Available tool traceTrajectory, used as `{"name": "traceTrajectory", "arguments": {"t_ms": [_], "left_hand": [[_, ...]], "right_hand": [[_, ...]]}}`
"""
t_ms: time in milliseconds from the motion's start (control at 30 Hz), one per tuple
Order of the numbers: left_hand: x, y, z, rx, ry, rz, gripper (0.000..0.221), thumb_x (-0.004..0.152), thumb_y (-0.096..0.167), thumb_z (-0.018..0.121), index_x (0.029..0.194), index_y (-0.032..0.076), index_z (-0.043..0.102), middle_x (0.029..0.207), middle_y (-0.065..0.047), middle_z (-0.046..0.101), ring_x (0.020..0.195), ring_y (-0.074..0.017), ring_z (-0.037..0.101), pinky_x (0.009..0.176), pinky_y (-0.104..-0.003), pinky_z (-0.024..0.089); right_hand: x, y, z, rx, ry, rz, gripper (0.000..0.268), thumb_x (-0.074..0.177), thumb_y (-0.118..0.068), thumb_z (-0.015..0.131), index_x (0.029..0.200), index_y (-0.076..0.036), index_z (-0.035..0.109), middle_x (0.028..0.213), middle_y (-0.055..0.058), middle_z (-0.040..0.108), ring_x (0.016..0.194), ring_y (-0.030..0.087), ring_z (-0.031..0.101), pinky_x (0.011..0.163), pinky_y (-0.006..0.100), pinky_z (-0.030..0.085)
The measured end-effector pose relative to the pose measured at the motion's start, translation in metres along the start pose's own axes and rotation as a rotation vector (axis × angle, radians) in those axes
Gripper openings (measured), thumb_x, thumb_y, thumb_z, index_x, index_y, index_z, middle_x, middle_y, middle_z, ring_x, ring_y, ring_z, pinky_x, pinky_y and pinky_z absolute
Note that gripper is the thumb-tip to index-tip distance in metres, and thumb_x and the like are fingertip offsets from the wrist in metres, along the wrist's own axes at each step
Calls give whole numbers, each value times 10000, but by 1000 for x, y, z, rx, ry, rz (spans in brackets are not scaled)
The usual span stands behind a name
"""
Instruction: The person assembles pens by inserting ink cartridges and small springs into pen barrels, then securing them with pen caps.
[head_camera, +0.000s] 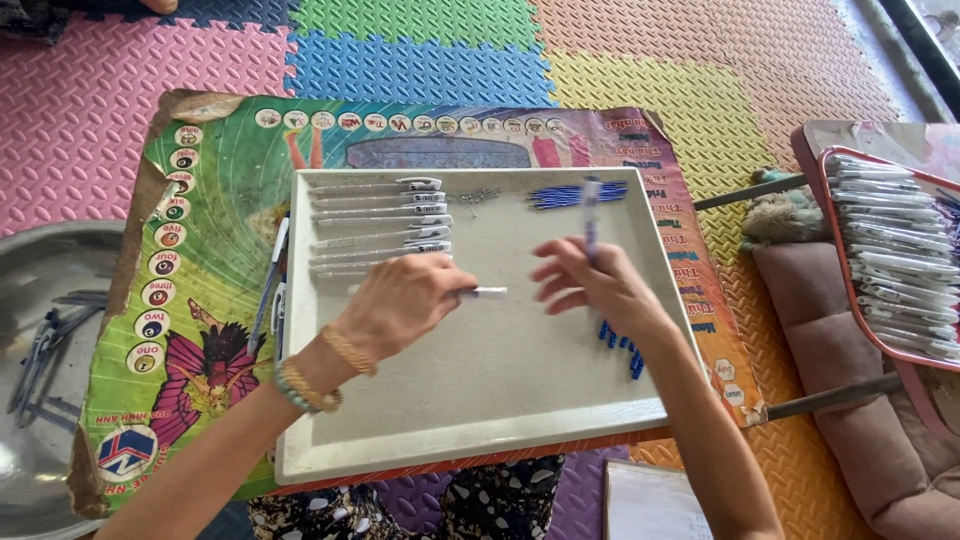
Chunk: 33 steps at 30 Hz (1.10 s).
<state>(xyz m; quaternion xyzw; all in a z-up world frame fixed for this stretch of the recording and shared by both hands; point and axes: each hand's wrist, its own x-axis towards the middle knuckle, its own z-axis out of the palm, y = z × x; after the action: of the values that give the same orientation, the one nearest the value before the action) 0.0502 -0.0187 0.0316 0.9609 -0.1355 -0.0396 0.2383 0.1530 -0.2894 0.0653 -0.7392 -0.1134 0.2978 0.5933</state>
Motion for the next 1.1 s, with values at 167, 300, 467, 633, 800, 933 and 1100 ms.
{"name": "traceTrajectory", "arguments": {"t_ms": [167,300,467,633,800,933,1100], "left_hand": [[35,22,-7,454,138,35,89,961,172,802,1012,245,791,890,8,758,711,-148,737,614,-319,636],[53,12,0,607,136,44,120,896,98,794,884,204,738,802,-40,728,669,-197,704,592,-354,596],[26,22,-46,588,187,-11,140,930,62,784,906,200,792,864,8,761,748,-173,760,666,-350,646],[2,-8,-56,584,231,-85,172,927,44,777,916,215,796,884,31,751,755,-176,774,671,-366,665],[-6,-31,-45,500,192,-223,140,928,116,834,1007,231,816,911,30,740,730,-138,730,678,-326,647],[-13,-14,-39,485,131,-295,141,1015,239,821,1097,353,824,926,120,776,687,-30,666,675,-215,607],[-27,-29,-1,207,-44,-263,177,997,250,825,1174,254,827,985,25,829,858,-150,804,782,-320,684]], "right_hand": [[55,24,26,145,-316,21,473,1124,-374,598,1257,64,716,1095,260,812,926,363,848,780,502,717],[86,63,11,318,-357,19,274,1108,-193,687,1128,71,760,933,226,836,809,311,853,702,426,727],[99,74,-20,303,-255,-8,180,1066,-151,756,1090,22,802,822,142,795,688,211,796,623,324,696],[91,60,-37,222,-50,-106,185,1072,-180,781,1019,-3,781,698,35,647,606,119,670,555,248,620],[93,57,-46,21,109,-267,227,1091,-194,790,968,-5,774,629,41,570,539,123,599,497,255,562],[89,53,-49,-56,131,-292,221,1104,-176,766,956,-12,770,636,50,574,555,135,598,514,276,556],[92,55,-54,-100,133,-321,229,1122,-186,746,969,-18,773,657,60,585,576,155,611,534,296,569]]}}
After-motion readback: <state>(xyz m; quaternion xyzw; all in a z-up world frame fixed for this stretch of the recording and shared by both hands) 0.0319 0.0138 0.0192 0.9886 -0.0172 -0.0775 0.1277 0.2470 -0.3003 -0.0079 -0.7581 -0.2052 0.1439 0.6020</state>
